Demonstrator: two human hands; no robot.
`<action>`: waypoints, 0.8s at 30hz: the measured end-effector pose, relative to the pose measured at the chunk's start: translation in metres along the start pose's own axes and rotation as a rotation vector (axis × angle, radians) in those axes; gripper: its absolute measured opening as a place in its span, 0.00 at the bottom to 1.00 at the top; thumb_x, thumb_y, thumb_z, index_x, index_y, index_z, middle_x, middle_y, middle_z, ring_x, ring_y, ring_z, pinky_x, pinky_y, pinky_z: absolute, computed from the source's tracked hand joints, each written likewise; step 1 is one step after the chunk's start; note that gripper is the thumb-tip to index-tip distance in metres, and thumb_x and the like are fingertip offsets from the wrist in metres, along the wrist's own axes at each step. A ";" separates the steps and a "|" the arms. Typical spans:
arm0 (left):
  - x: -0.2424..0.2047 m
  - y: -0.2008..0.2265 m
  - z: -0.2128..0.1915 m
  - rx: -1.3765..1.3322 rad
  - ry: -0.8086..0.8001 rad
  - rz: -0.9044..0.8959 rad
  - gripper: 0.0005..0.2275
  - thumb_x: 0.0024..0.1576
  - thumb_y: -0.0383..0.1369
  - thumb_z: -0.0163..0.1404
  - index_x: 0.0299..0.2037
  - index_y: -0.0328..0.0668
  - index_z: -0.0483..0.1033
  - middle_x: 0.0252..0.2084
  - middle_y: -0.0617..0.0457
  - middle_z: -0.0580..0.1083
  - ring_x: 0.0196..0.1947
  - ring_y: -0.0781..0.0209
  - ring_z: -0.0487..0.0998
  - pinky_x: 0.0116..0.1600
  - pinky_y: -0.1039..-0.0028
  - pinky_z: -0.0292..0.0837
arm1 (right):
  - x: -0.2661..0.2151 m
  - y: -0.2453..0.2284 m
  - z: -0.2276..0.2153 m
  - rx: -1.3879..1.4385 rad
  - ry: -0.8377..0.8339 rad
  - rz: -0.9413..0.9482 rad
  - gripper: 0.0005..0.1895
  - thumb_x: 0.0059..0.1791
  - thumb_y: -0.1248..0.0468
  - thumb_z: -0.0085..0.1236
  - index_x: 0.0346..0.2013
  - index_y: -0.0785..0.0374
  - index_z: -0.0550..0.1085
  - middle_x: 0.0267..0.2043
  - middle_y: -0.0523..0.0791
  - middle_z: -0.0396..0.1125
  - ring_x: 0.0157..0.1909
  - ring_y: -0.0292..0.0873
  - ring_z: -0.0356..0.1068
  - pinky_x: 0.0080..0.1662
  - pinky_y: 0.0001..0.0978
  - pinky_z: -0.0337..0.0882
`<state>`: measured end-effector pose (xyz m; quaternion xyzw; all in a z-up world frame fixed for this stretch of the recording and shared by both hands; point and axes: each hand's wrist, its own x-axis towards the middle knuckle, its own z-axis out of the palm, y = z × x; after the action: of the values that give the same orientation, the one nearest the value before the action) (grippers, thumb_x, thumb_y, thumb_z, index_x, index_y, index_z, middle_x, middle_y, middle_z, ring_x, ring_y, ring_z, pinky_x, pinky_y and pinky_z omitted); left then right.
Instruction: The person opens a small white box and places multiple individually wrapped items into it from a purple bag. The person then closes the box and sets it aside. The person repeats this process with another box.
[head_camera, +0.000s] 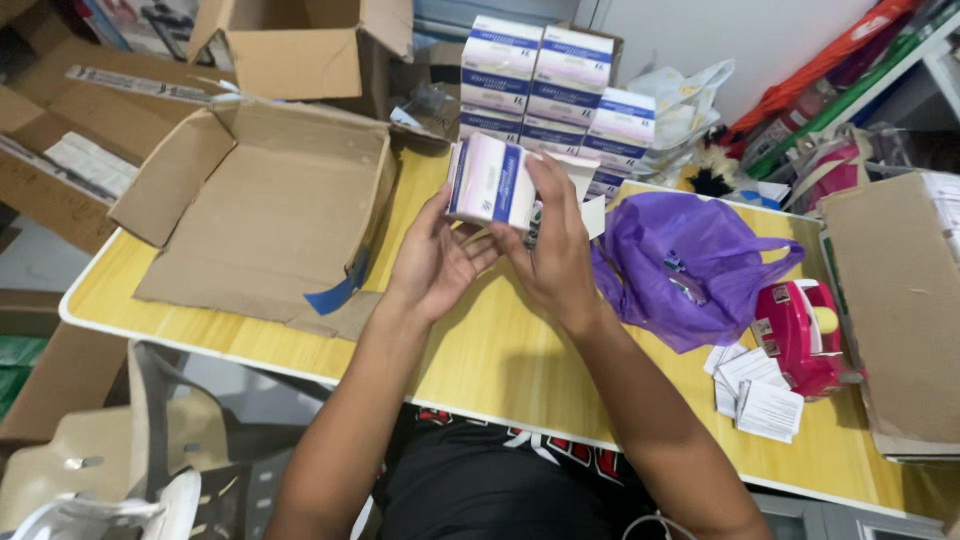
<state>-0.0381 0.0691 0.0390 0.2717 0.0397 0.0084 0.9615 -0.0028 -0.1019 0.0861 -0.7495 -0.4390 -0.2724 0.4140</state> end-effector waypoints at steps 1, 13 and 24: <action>0.002 -0.003 -0.006 -0.032 0.064 -0.025 0.23 0.68 0.46 0.41 0.66 0.39 0.63 0.58 0.40 0.68 0.55 0.48 0.72 0.61 0.56 0.69 | 0.000 0.000 0.003 0.015 -0.037 0.025 0.36 0.55 0.61 0.64 0.71 0.67 0.57 0.71 0.61 0.58 0.73 0.65 0.60 0.72 0.49 0.63; -0.034 -0.024 -0.021 1.628 0.240 0.719 0.20 0.66 0.32 0.44 0.66 0.30 0.67 0.67 0.35 0.67 0.73 0.32 0.60 0.77 0.52 0.49 | -0.023 0.011 0.045 0.164 -0.265 0.250 0.20 0.48 0.64 0.63 0.51 0.66 0.69 0.63 0.55 0.64 0.56 0.54 0.72 0.51 0.42 0.76; -0.003 -0.029 0.014 1.914 -0.056 0.978 0.19 0.63 0.27 0.44 0.63 0.26 0.67 0.62 0.31 0.71 0.69 0.32 0.64 0.77 0.50 0.51 | -0.022 0.044 -0.040 -0.372 -0.090 0.014 0.07 0.51 0.69 0.59 0.43 0.64 0.78 0.47 0.48 0.75 0.53 0.53 0.70 0.55 0.46 0.67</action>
<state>-0.0402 0.0371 0.0361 0.8982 -0.1054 0.3516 0.2420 0.0240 -0.1581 0.0725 -0.8276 -0.3936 -0.3124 0.2501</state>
